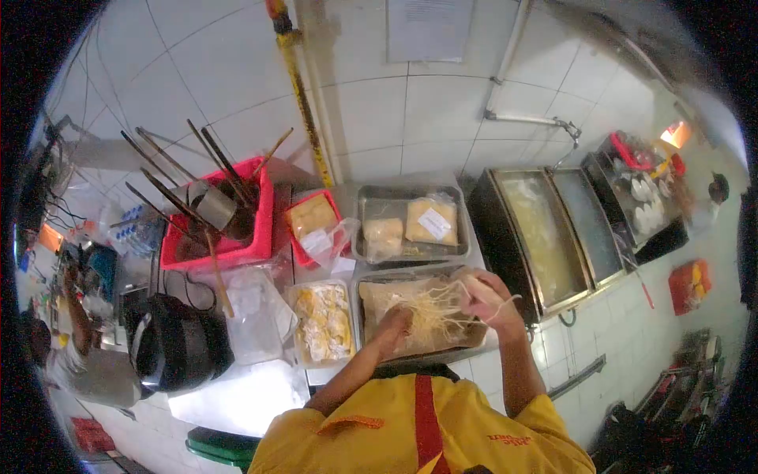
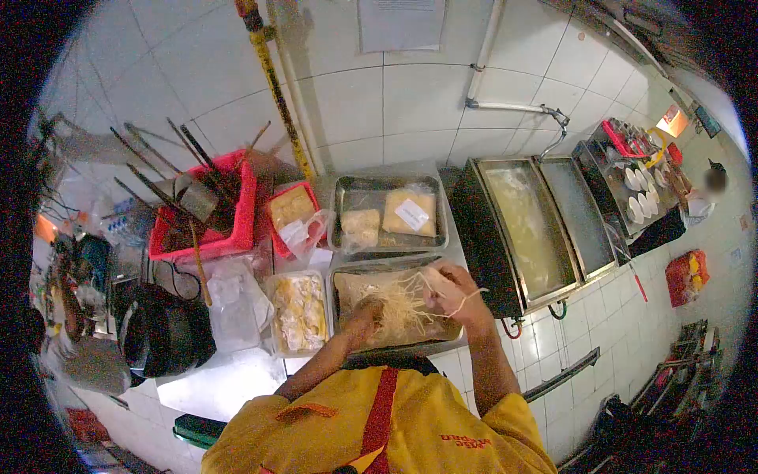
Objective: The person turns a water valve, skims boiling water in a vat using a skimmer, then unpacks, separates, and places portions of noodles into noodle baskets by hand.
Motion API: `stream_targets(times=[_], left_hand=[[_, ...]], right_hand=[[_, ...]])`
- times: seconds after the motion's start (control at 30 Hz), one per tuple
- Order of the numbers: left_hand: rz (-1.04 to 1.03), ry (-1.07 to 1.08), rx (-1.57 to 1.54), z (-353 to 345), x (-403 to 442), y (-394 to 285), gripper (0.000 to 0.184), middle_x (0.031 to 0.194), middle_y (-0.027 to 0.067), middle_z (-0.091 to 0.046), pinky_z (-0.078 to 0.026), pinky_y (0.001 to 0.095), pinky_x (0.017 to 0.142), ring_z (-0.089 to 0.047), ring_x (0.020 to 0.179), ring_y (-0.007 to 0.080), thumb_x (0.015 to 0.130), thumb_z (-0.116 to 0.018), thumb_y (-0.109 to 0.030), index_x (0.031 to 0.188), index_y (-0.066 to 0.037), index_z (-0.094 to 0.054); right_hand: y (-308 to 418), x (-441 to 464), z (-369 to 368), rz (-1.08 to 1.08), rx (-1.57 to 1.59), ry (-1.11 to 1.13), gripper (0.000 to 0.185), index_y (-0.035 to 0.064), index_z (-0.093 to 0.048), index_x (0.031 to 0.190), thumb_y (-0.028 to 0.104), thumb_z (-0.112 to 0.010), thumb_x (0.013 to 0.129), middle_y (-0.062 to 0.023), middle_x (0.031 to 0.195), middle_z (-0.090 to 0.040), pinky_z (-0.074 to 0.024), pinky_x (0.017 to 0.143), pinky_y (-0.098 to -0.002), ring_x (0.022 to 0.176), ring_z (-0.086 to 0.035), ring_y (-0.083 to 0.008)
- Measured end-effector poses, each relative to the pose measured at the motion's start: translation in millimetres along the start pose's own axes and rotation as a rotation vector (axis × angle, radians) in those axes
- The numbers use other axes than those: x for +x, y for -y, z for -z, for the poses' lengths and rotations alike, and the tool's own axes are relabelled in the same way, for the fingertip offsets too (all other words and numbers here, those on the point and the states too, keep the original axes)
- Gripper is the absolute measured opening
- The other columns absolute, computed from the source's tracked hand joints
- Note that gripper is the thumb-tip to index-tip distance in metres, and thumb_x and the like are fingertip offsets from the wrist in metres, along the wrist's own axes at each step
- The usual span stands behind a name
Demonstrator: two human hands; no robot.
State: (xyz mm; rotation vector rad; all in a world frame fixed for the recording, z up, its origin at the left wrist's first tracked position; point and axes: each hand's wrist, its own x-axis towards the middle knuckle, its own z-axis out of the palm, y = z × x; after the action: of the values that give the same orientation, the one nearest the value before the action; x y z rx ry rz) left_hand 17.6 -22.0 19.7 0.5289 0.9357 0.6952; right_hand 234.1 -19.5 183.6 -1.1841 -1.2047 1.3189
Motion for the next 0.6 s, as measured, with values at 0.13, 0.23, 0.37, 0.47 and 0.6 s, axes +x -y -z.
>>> stream_targets(times=[0.13, 0.23, 0.37, 0.47, 0.6], left_hand=[[0.126, -0.151, -0.194, 19.3, 16.4, 8.5, 0.019, 0.072, -0.0028, -0.049, -0.042, 0.0247, 0.063, -0.048, 0.063, 0.0108, 0.089, -0.052, -0.029, 0.096, -0.011, -0.053], [0.12, -0.02, -0.375, -0.3, -17.4, -29.0, 0.019, 0.076, -0.0014, -0.054, -0.043, 0.0246, 0.061, -0.052, 0.065, 0.0101, 0.09, -0.051, -0.028, 0.097, -0.01, -0.055], [0.013, 0.231, -0.144, -41.0, -62.1, -76.2, 0.025, 0.086, 0.0011, -0.06, -0.046, 0.0243, 0.063, -0.055, 0.072, 0.0096, 0.092, -0.05, -0.026, 0.107, -0.008, -0.056], [-0.11, 0.081, 0.112, -13.4, -36.6, -49.1, 0.028, 0.092, 0.0024, -0.06, -0.046, 0.0244, 0.066, -0.055, 0.079, 0.0106, 0.092, -0.051, -0.025, 0.113, -0.008, -0.055], [-0.272, -0.127, 0.238, 8.0, -41.9, -59.0, 0.03, 0.099, 0.003, -0.058, -0.045, 0.026, 0.072, -0.053, 0.089, 0.0127, 0.091, -0.051, -0.027, 0.115, -0.009, -0.054]], right_hand=[[-100.7, -8.6, 54.5, -0.072, -1.334, 0.222, 0.035, 0.0043, -0.056, 0.11, 0.017, -0.068, 0.08, -0.0056, 0.096, -0.062, -0.049, 0.077, -0.0368, 0.094, -0.058, -0.0201], [-55.8, -26.6, 12.5, -0.203, -0.206, 0.202, 0.056, 0.0064, -0.045, 0.127, 0.015, -0.068, 0.077, -0.0078, 0.107, -0.059, -0.0462, 0.086, -0.0367, 0.108, -0.052, -0.0217], [-89.1, -20.3, -16.6, -0.1, -0.059, 0.324, 0.059, 0.0072, -0.039, 0.132, 0.014, -0.065, 0.079, -0.0095, 0.112, -0.058, -0.0438, 0.091, -0.0363, 0.114, -0.049, -0.0218], [-103.6, -14.5, -28.6, -0.229, -0.206, 0.343, 0.046, 0.0054, -0.043, 0.127, 0.021, -0.057, 0.086, -0.0118, 0.119, -0.055, -0.0436, 0.093, -0.0385, 0.108, -0.054, -0.0232], [-108.6, -24.6, -40.3, -0.508, 1.124, 0.088, 0.063, 0.0056, -0.044, 0.127, 0.056, -0.036, 0.089, -0.0158, 0.122, -0.053, -0.046, 0.09, -0.0446, 0.107, -0.054, -0.0307]])
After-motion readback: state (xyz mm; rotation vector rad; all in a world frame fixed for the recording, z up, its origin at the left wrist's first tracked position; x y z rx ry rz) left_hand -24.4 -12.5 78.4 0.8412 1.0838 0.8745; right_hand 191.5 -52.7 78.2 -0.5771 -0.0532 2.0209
